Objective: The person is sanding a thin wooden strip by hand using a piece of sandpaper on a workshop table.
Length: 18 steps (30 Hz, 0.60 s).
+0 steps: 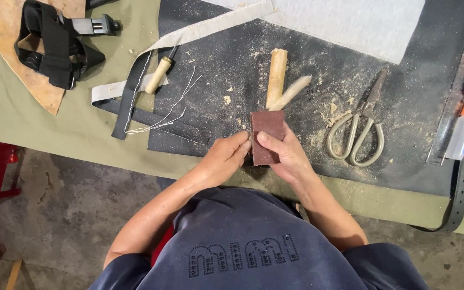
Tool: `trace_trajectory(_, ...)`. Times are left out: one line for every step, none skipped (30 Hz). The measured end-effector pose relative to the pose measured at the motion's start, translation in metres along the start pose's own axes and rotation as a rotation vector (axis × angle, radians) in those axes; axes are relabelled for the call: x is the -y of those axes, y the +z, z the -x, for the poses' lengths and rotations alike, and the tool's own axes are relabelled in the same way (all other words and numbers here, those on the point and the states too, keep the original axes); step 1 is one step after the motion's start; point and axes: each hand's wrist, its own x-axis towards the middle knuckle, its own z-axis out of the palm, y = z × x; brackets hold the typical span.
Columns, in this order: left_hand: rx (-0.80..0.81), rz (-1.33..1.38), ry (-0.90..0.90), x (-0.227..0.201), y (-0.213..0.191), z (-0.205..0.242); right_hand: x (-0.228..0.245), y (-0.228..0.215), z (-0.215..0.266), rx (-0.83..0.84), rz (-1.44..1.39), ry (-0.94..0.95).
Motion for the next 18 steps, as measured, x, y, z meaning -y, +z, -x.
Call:
trace_trajectory(0.001, 0.000, -0.001, -0.004, -0.002, 0.000, 0.002, 0.002, 0.001, -0.001, -0.001, 0.000)
trace_trajectory(0.028, 0.017, 0.005, -0.008, -0.003, -0.001, 0.004, 0.005, 0.002, -0.018, -0.001, -0.013)
trace_trajectory(0.056, 0.033, 0.008, -0.012, -0.005, 0.000, 0.005, 0.007, 0.004, -0.035, -0.003, -0.025)
trace_trajectory(0.056, 0.033, 0.005, -0.018, -0.009, 0.003, 0.016, 0.007, 0.005, -0.035, -0.004, -0.023)
trace_trajectory(0.064, 0.055, -0.007, -0.023, -0.012, 0.007, 0.025, 0.007, 0.007, -0.079, -0.001, -0.068)
trace_trajectory(0.072, 0.076, -0.019, -0.028, -0.016, 0.012, 0.034, 0.007, 0.009, -0.122, 0.002, -0.114)
trace_trajectory(0.074, 0.076, -0.022, -0.027, -0.015, 0.012, 0.034, 0.006, 0.009, -0.124, 0.000, -0.111)
trace_trajectory(0.065, 0.062, -0.014, -0.026, -0.014, 0.014, 0.034, 0.007, 0.010, -0.136, 0.000, -0.131)
trace_trajectory(0.052, 0.046, -0.004, -0.025, -0.014, 0.014, 0.035, 0.008, 0.008, -0.144, 0.002, -0.154)
trace_trajectory(0.049, 0.044, -0.004, -0.015, -0.011, 0.011, 0.029, 0.016, 0.013, -0.141, 0.002, -0.154)
trace_trajectory(0.033, 0.025, -0.010, -0.005, -0.008, 0.007, 0.024, 0.023, 0.017, -0.121, 0.058, -0.110)
trace_trajectory(0.017, 0.005, -0.016, 0.006, -0.005, 0.004, 0.018, 0.030, 0.022, -0.101, 0.114, -0.065)
trace_trajectory(0.021, 0.005, -0.014, -0.006, -0.008, 0.009, 0.036, 0.032, 0.027, -0.103, 0.113, -0.068)
trace_trajectory(0.014, 0.014, -0.026, -0.017, -0.011, 0.014, 0.053, 0.034, 0.031, -0.157, 0.181, -0.100)
trace_trajectory(0.005, 0.024, -0.042, -0.028, -0.014, 0.021, 0.070, 0.036, 0.036, -0.210, 0.248, -0.130)
trace_trajectory(0.008, 0.024, -0.043, -0.025, -0.013, 0.020, 0.071, 0.026, 0.032, -0.212, 0.247, -0.129)
trace_trajectory(-0.004, 0.034, -0.043, -0.022, -0.013, 0.021, 0.072, 0.017, 0.028, -0.213, 0.202, -0.164)
trace_trajectory(-0.015, 0.043, -0.043, -0.019, -0.012, 0.021, 0.073, 0.009, 0.025, -0.215, 0.158, -0.199)
